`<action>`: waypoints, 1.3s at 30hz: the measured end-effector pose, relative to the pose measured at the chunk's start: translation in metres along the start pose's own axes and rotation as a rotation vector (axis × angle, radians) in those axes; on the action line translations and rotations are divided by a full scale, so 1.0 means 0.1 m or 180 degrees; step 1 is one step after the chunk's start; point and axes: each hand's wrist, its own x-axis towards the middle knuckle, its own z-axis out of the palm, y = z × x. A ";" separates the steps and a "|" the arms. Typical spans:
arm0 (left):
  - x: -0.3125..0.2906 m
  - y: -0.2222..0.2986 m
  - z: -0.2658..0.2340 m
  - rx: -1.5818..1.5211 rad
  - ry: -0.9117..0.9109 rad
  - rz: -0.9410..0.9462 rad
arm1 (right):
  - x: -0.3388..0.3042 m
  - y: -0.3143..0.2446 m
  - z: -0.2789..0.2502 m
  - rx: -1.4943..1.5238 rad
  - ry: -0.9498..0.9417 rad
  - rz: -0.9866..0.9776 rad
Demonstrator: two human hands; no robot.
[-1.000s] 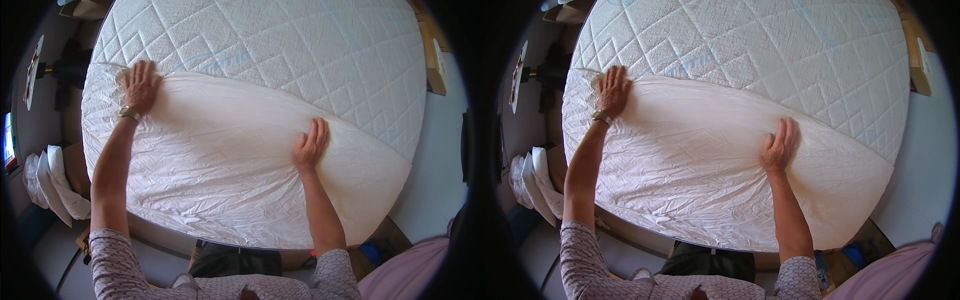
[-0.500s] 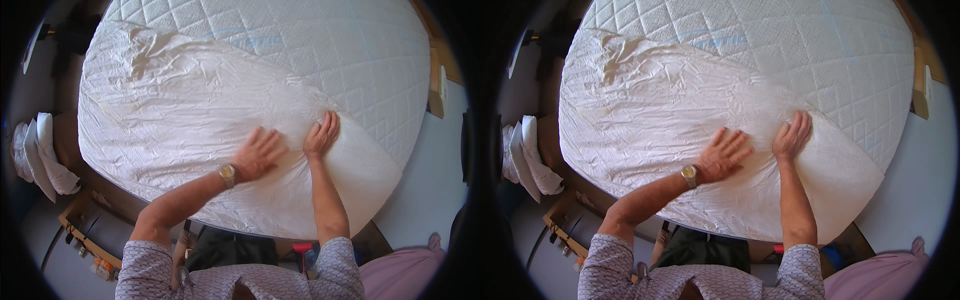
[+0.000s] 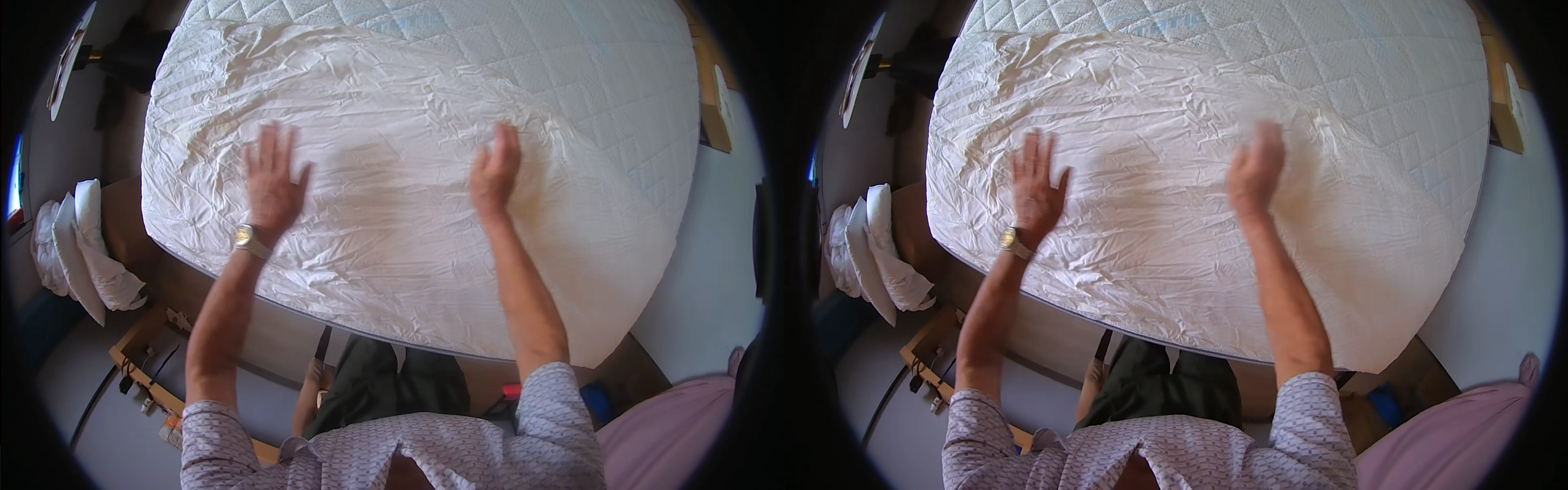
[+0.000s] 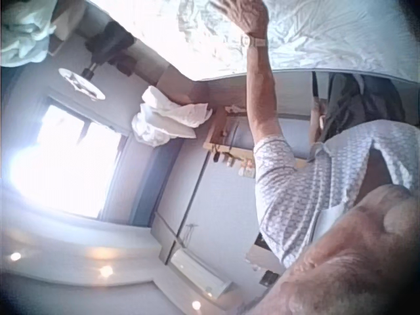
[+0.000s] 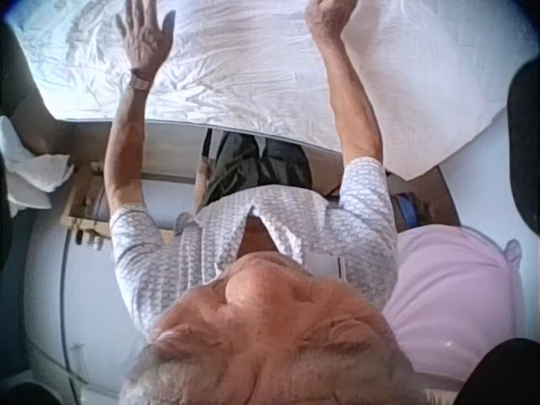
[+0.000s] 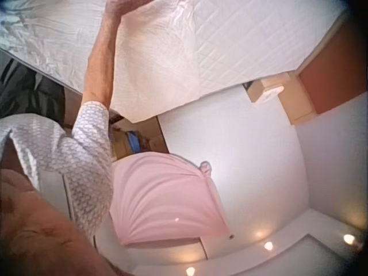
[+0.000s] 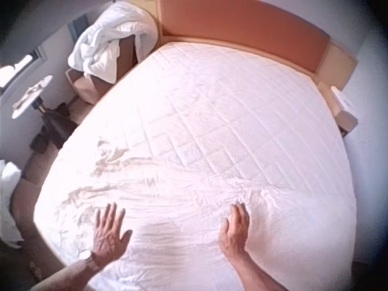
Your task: The person folds a white bed sheet on a mattress. They smooth the sheet, fold it in half, and then fold it again into a smaller rectangle.
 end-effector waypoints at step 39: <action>-2.30 -1.83 0.16 0.0315 -0.0608 -0.0197 | -3.31 -0.63 -0.98 -0.1289 -0.0794 0.0929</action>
